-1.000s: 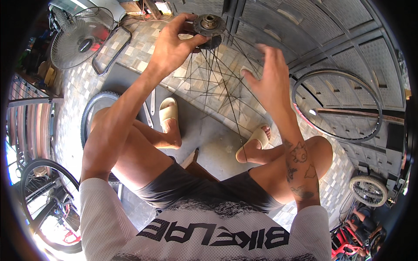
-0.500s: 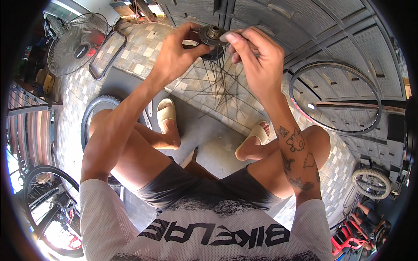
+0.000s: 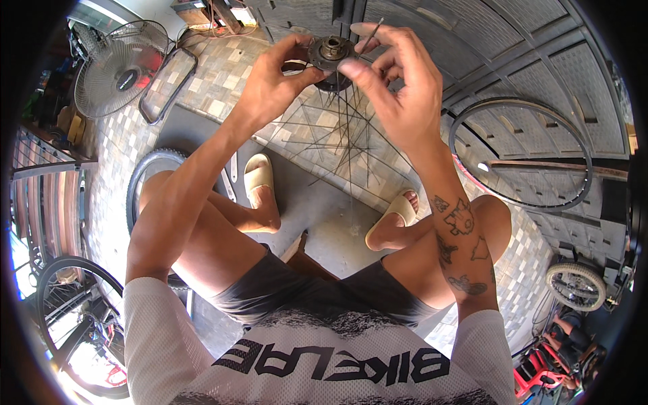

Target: The person sits on the floor and removes spokes from a bicycle hub by hand, pulling them out one by one and gathering them into a bundle. The person then wipes the hub with a cloth.

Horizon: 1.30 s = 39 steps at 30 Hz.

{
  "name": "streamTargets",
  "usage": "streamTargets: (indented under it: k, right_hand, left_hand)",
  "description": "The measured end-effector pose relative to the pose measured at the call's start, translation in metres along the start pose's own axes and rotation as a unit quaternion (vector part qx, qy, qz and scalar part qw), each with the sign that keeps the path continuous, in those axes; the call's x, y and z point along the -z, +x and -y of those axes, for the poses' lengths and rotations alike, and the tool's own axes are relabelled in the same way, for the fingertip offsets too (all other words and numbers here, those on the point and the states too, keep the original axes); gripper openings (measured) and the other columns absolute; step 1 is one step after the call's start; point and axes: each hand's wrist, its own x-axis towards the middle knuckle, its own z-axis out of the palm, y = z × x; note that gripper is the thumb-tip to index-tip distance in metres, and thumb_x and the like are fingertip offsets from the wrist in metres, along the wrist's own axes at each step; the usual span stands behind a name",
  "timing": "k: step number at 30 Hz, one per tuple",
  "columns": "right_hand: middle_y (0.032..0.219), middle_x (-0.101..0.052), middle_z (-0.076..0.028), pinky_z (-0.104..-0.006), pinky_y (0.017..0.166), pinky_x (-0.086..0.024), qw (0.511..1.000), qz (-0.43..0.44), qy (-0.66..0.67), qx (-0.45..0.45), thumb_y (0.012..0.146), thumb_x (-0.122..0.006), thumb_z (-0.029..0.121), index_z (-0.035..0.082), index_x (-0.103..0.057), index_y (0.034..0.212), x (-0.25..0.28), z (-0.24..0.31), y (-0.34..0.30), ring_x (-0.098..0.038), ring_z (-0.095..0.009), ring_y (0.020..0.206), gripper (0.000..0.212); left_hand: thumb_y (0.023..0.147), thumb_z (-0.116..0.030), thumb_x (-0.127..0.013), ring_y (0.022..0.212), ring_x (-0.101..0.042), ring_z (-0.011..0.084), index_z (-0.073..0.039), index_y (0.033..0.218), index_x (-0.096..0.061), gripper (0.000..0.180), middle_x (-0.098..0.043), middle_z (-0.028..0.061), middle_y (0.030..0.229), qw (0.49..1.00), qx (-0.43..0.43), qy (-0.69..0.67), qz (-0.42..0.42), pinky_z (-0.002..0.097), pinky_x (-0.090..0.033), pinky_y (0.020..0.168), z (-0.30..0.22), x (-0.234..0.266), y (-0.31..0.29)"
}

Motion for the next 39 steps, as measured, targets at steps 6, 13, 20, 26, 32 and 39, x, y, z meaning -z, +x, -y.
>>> streamTargets:
  k: [6, 13, 20, 26, 32, 39]
  right_hand:
    - [0.104, -0.076, -0.008, -0.0219, 0.057, -0.048, 1.0, -0.006, -0.03, -0.005, 0.097, -0.08, 0.007, -0.001, -0.073, 0.117, 0.0, -0.005, 0.002, -0.061, -0.005, 0.067, 0.022]
    - [0.091, -0.076, -0.004, -0.029, 0.055, -0.049, 0.996, 0.007, -0.014, -0.093, 0.094, -0.085, 0.022, 0.007, -0.069, 0.119, 0.008, 0.0, -0.001, -0.063, -0.012, 0.059, 0.033]
    - [0.081, -0.072, -0.006, -0.0309, 0.057, -0.049, 0.994, 0.029, -0.081, -0.071, 0.098, -0.081, 0.026, 0.004, -0.072, 0.109, 0.002, -0.004, -0.008, -0.063, -0.017, 0.059, 0.025]
    - [0.073, -0.073, -0.013, -0.0364, 0.059, -0.051, 0.94, 0.237, -0.163, -0.182, 0.097, -0.08, 0.034, 0.002, -0.076, 0.095, 0.005, -0.007, -0.026, -0.066, -0.023, 0.059, 0.033]
    - [0.094, -0.081, -0.013, -0.0328, 0.062, -0.056, 0.897, 0.287, 0.01, -0.337, 0.104, -0.063, 0.014, -0.004, -0.072, 0.109, 0.01, -0.011, -0.029, -0.073, -0.017, 0.068, 0.021]
    - [0.103, -0.079, -0.012, -0.0307, 0.063, -0.06, 0.883, 0.307, 0.006, -0.356, 0.107, -0.055, 0.011, -0.002, -0.063, 0.117, 0.025, -0.016, -0.025, -0.076, -0.016, 0.076, 0.018]
  left_hand:
    - [0.09, -0.013, -0.085, 0.116, -0.073, 0.026, 0.001, 0.134, -0.063, 0.052, -0.077, 0.0168, 0.116, 1.0, -0.018, -0.014, 0.007, 0.0398, -0.055, 0.104, -0.004, -0.002, -0.001]
    - [0.092, -0.011, -0.084, 0.115, -0.073, 0.0238, 0.0, 0.135, -0.062, 0.05, -0.077, 0.0141, 0.117, 0.996, 0.003, -0.092, 0.01, 0.0381, -0.056, 0.102, -0.002, 0.002, -0.001]
    - [0.092, -0.011, -0.084, 0.116, -0.072, 0.0241, 0.0, 0.136, -0.061, 0.051, -0.077, 0.0149, 0.118, 0.997, 0.002, -0.076, 0.011, 0.0383, -0.057, 0.101, -0.004, 0.003, 0.001]
    - [0.091, -0.011, -0.084, 0.114, -0.073, 0.0246, 0.001, 0.136, -0.062, 0.051, -0.077, 0.0164, 0.119, 0.996, 0.019, -0.079, -0.03, 0.0384, -0.057, 0.099, -0.01, 0.005, 0.001]
    - [0.099, 0.002, -0.071, 0.123, -0.065, 0.0189, 0.003, 0.14, -0.057, 0.044, -0.071, 0.0135, 0.129, 0.998, 0.018, -0.052, 0.025, 0.0363, -0.053, 0.109, -0.019, 0.008, -0.003]
    - [0.097, 0.0, -0.075, 0.124, -0.065, 0.0194, 0.001, 0.138, -0.06, 0.043, -0.071, 0.0119, 0.129, 0.998, 0.014, -0.052, 0.024, 0.037, -0.053, 0.11, -0.02, 0.012, 0.005]
